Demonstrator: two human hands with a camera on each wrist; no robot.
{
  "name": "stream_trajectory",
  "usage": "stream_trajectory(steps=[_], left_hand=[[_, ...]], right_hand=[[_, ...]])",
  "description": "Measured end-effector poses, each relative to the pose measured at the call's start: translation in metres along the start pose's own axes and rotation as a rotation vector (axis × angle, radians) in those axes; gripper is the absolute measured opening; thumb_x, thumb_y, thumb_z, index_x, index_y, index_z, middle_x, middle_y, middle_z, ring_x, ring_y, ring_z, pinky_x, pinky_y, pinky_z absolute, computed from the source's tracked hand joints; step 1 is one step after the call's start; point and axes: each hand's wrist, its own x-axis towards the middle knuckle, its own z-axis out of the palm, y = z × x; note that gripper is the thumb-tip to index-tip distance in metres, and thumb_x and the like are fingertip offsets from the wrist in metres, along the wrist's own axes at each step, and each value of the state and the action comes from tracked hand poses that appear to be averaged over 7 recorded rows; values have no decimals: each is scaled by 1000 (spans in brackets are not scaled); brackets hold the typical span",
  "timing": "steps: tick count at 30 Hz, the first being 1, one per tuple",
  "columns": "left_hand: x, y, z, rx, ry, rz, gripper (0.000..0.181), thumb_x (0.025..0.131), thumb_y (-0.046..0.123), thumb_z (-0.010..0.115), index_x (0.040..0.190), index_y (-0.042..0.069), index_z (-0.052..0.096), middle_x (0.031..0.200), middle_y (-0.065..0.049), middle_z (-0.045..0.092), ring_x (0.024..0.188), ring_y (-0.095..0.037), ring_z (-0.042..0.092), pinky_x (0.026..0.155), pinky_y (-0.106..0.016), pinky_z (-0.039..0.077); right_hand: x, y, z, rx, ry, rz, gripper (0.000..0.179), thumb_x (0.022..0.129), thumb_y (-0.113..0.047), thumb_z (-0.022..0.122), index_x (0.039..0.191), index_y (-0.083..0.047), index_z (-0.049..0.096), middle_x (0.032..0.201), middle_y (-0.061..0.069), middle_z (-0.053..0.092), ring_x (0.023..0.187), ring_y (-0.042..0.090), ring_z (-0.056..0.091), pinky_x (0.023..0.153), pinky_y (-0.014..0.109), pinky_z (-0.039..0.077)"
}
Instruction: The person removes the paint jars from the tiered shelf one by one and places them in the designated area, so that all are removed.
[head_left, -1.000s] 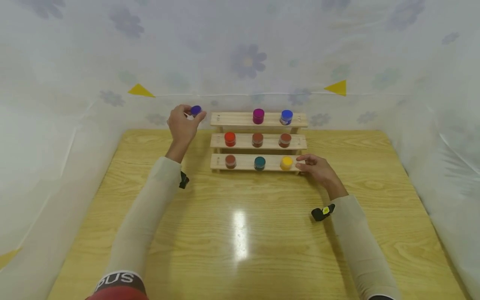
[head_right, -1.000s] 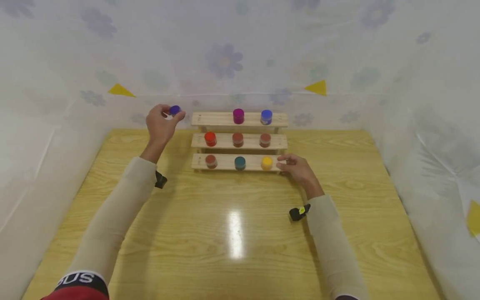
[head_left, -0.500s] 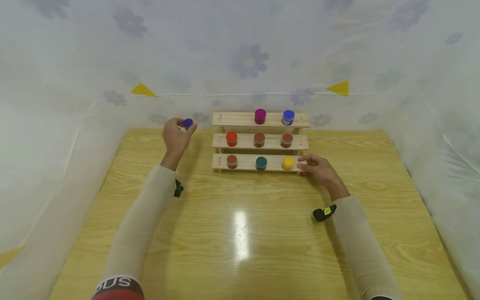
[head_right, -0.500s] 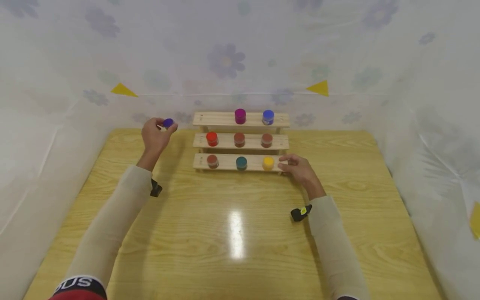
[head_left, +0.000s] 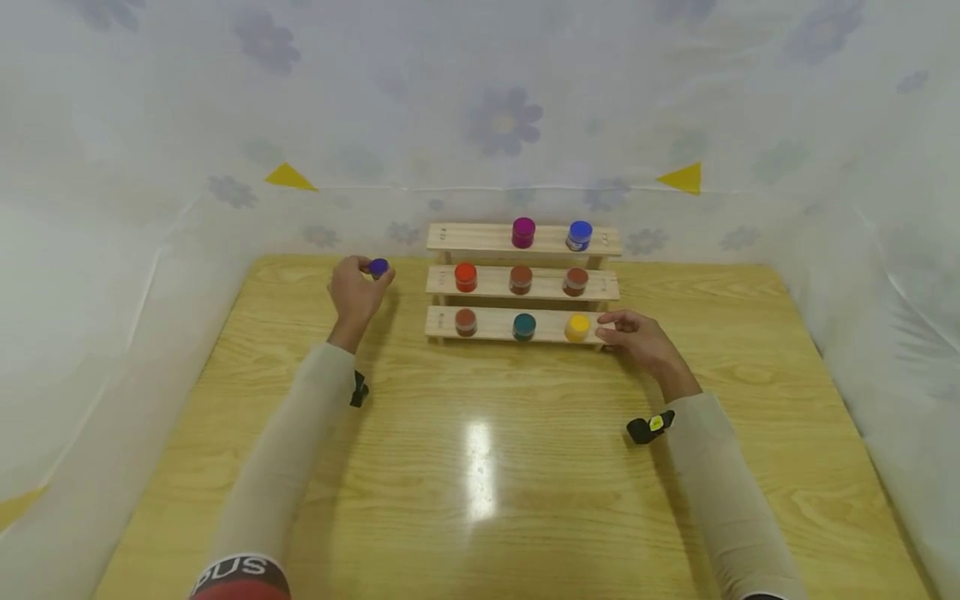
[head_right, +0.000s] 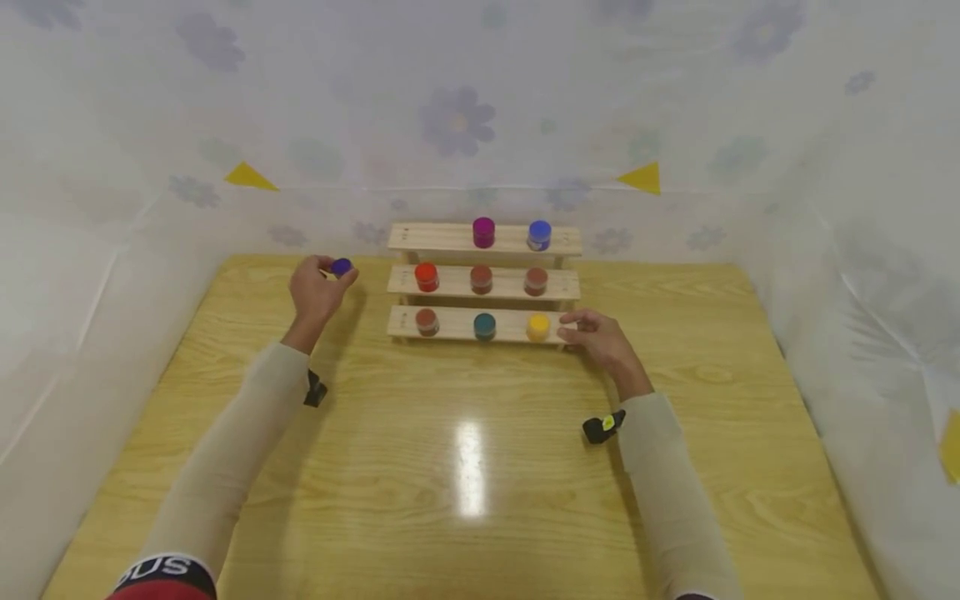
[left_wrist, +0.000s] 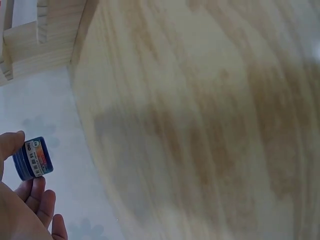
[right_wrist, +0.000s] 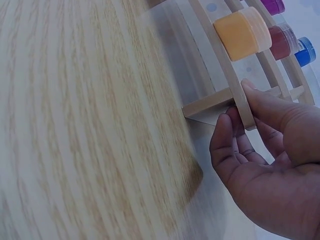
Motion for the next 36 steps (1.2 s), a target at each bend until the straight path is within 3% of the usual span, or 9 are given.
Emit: stream_trajectory(steps=[13, 28, 36], left_hand=[[-11, -20, 16, 44, -127, -107, 48, 84, 33, 71, 116, -1, 61, 109, -18, 65, 100, -34, 58, 94, -49, 35], [-18, -22, 21, 52, -131, -92, 46, 84, 33, 71, 114, -1, 60, 108, -18, 64, 102, -35, 56, 96, -52, 32], [-19, -22, 21, 52, -129, -85, 50, 85, 34, 71, 117, -2, 59, 111, -20, 64, 105, -36, 55, 95, -52, 32]], right_hand=[[21, 28, -6, 23, 1, -38, 39, 91, -26, 64, 123, -6, 54, 91, -8, 54, 85, 6, 59, 82, 24, 53], [21, 28, -5, 39, 21, -41, 30, 90, -24, 66, 114, -10, 58, 84, -9, 54, 82, 8, 57, 78, 23, 53], [18, 25, -5, 40, 13, -57, 41, 90, -22, 66, 122, 0, 53, 83, -8, 51, 81, 7, 57, 78, 23, 53]])
